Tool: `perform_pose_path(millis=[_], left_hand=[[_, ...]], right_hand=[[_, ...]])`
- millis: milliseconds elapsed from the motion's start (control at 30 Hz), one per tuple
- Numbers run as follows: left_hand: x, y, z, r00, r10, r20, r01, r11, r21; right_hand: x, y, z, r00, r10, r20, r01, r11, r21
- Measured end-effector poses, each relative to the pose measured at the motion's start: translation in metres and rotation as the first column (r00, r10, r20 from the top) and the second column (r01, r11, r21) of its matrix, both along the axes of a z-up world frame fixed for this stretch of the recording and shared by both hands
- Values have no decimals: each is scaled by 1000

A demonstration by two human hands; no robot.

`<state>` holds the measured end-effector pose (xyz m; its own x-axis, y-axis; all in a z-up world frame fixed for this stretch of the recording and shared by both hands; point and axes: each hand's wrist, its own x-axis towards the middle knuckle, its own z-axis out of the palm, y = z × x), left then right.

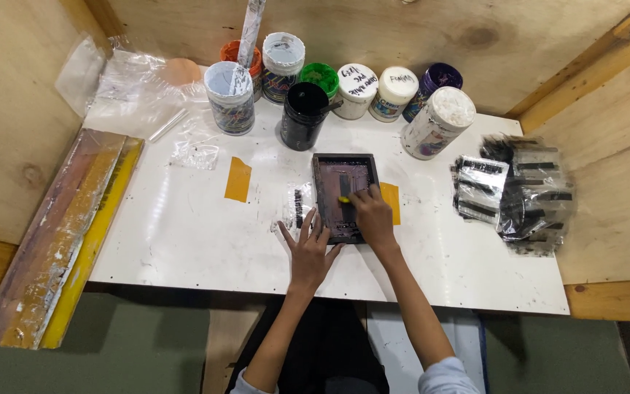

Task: The person pours black ink into a screen printing tray, then uses a yellow squeegee to spread the ink evenly across the screen. They repeatedly pull the squeegee across the screen to coat it with ink, then lift the screen to reveal printed patterns on the surface below.

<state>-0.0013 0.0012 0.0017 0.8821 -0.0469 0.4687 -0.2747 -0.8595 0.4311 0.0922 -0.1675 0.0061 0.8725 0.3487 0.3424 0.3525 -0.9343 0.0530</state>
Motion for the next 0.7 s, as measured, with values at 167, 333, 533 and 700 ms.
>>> perform_pose_path(millis=[167,333,533,700], left_hand=[[0,0,0,1000,6,-6,-6,1000,7],[0,1,3,1000,-5,-17,5,1000,-13],[-1,-1,-1,1000,5,-1,-5,1000,-9],[0,-1,-2,1000,5,-7,-5,1000,6]], right_hand=[[-44,8,30,1000,-18,-23,17,999,-40],[-51,9,48,999,-18,-45,17,999,-33],[-1,-2,56,996,-29,-88,38,994,103],[27,11,62,1000,-27,10,26,999,44]])
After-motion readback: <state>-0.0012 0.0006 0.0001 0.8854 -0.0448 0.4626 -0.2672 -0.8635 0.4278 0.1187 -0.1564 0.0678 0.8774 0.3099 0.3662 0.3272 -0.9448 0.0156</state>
